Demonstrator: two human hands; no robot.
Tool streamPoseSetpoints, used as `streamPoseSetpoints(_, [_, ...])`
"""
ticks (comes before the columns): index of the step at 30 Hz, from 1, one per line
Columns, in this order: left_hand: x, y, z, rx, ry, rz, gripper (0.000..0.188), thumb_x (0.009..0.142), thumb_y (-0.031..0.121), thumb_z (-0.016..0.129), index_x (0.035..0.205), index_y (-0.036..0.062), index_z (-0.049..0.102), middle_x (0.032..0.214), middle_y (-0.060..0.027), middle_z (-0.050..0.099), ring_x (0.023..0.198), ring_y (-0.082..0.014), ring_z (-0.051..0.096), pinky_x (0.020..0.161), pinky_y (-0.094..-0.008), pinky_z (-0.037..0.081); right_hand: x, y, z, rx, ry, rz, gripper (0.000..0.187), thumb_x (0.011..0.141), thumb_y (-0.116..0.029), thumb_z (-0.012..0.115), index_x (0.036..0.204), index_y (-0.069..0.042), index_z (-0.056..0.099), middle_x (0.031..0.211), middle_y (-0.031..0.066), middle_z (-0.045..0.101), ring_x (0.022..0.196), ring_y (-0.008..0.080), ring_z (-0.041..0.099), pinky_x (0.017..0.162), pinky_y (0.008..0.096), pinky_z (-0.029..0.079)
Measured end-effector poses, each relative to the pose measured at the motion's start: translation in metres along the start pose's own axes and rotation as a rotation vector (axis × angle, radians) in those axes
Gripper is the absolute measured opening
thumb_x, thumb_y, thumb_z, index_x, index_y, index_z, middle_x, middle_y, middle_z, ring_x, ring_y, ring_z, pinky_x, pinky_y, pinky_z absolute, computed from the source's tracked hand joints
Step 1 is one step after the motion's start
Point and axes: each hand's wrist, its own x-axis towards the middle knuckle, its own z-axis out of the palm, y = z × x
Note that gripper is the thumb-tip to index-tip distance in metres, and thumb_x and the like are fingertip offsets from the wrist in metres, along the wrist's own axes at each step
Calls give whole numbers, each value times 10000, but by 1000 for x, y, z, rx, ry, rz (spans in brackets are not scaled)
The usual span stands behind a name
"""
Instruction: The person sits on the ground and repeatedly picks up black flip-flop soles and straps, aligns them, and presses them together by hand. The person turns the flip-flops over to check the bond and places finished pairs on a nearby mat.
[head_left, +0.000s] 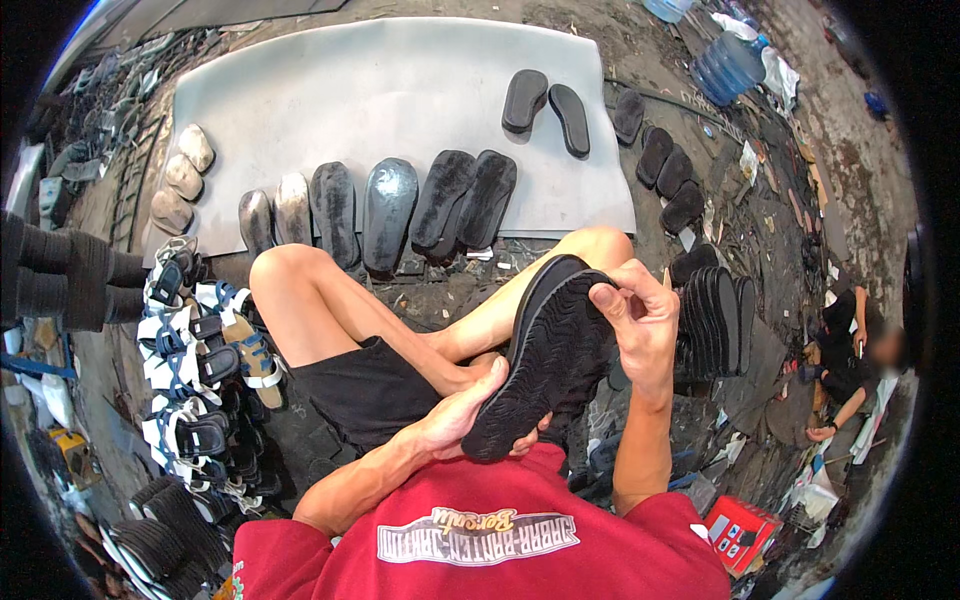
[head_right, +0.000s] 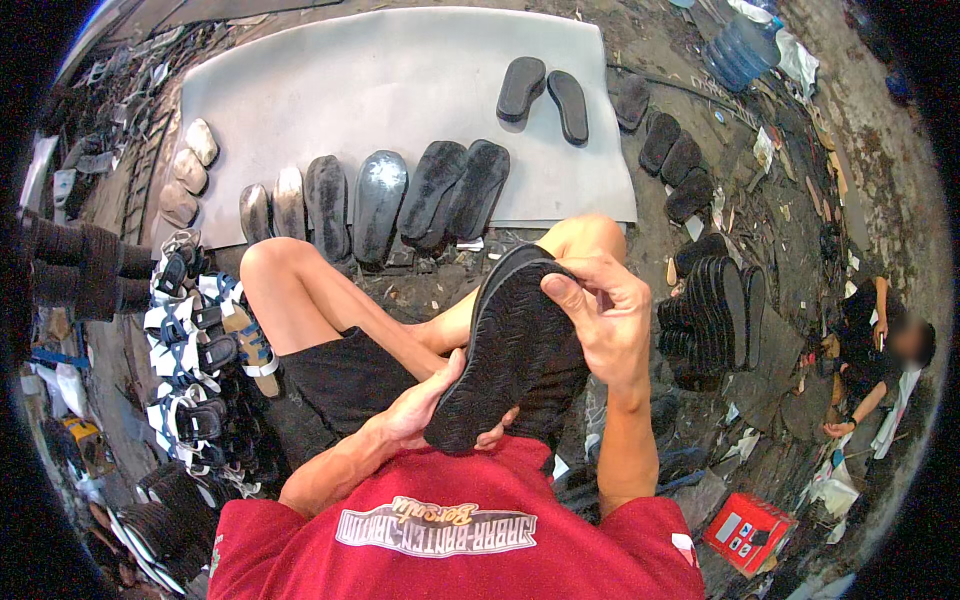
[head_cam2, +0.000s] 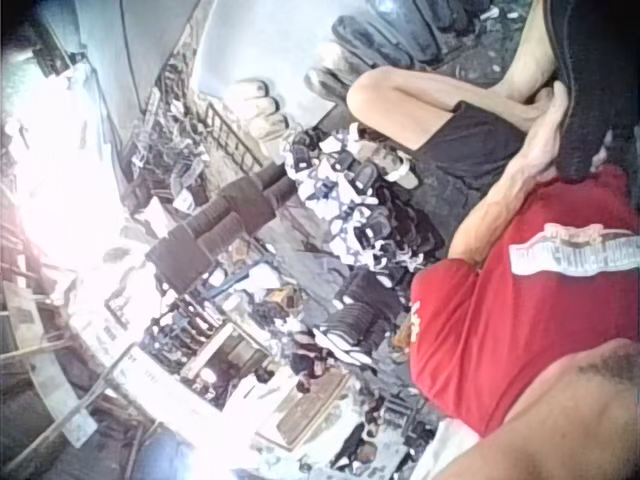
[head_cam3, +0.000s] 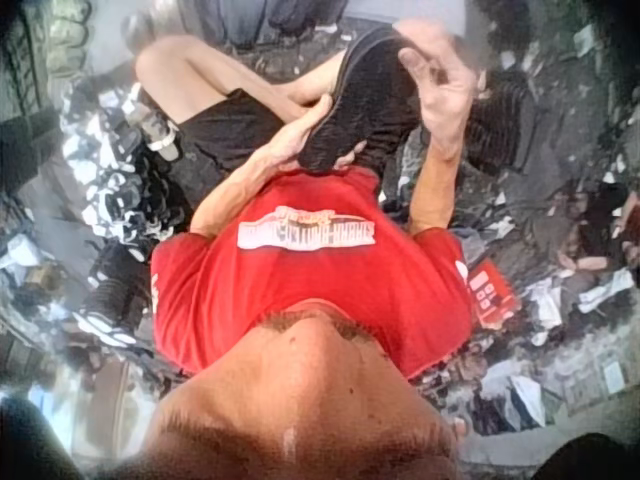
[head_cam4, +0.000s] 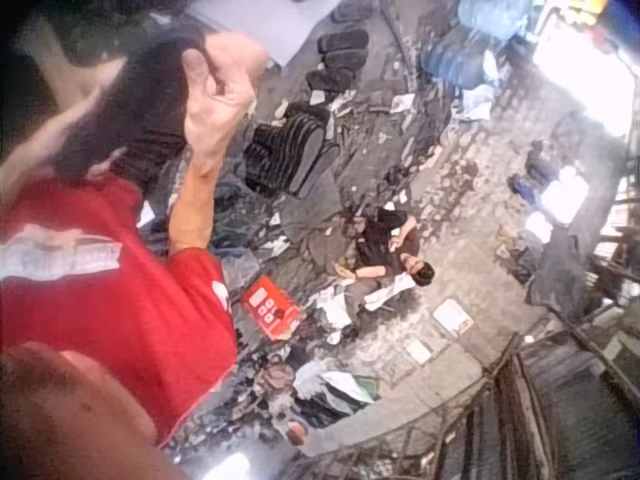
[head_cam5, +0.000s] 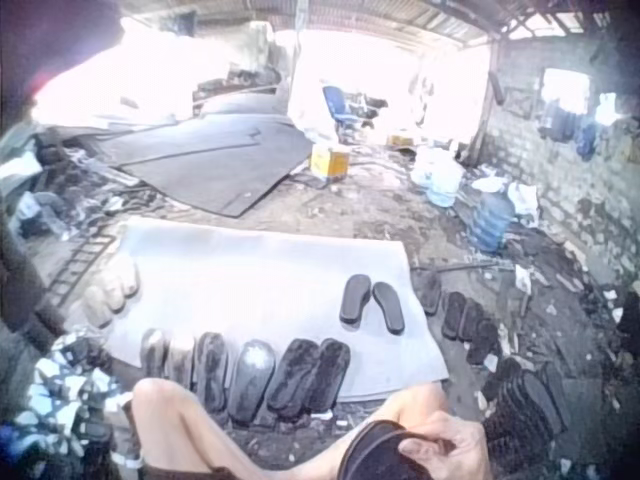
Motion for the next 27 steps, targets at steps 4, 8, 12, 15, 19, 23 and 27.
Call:
streamPoseSetpoints(4, [-7,-2,2,-25,-56,0,905,1044,805,291,1435,17,506,1155,-135,615,893,-227,608,816,-376,512,-3,-8,10,-230,32,-89,169,975,-163,836,1010,-3,795,894,-40,593,742,22,458,635,223,347])
streamPoseSetpoints(8, [-9,-20,-4,-189,-76,50,884,998,790,493,1444,28,469,1083,-124,596,879,-222,586,791,-372,509,-5,-9,19,-257,57,-83,148,970,-129,835,1001,9,793,901,-39,591,719,16,433,603,213,312])
streamPoseSetpoints(12, [-16,-3,15,11,61,46,812,967,670,684,1430,38,471,1060,-129,599,866,-212,581,755,-362,508,-6,-6,16,-229,23,-58,144,963,-111,839,1004,18,789,900,-30,607,710,25,416,603,221,311])
streamPoseSetpoints(15, [-15,-5,6,28,24,82,719,996,568,677,1427,30,473,1084,-148,621,874,-217,608,756,-358,520,-8,-8,16,-208,7,-22,149,963,-106,839,1026,21,792,908,-15,635,730,35,486,622,213,352])
streamPoseSetpoints(19, [-17,-7,-8,174,75,97,718,1001,539,668,1437,10,455,1178,-182,649,969,-237,669,831,-359,551,-12,-3,20,-246,2,2,145,919,-99,862,1016,2,826,893,65,739,788,124,705,696,272,548])
streamPoseSetpoints(23, [-17,-15,-35,450,167,219,872,967,400,754,1609,3,318,1433,-172,585,1267,-252,620,1084,-398,497,-12,12,27,-379,-103,-104,172,872,-95,889,1014,-14,835,895,88,758,803,175,717,744,315,564])
streamPoseSetpoints(27, [11,23,-18,475,222,683,1157,853,180,887,1728,56,141,1643,-107,423,1492,-217,438,1258,-411,343,-19,24,40,-363,-167,-126,194,853,-101,902,1011,-13,835,889,88,759,818,183,714,746,319,558])
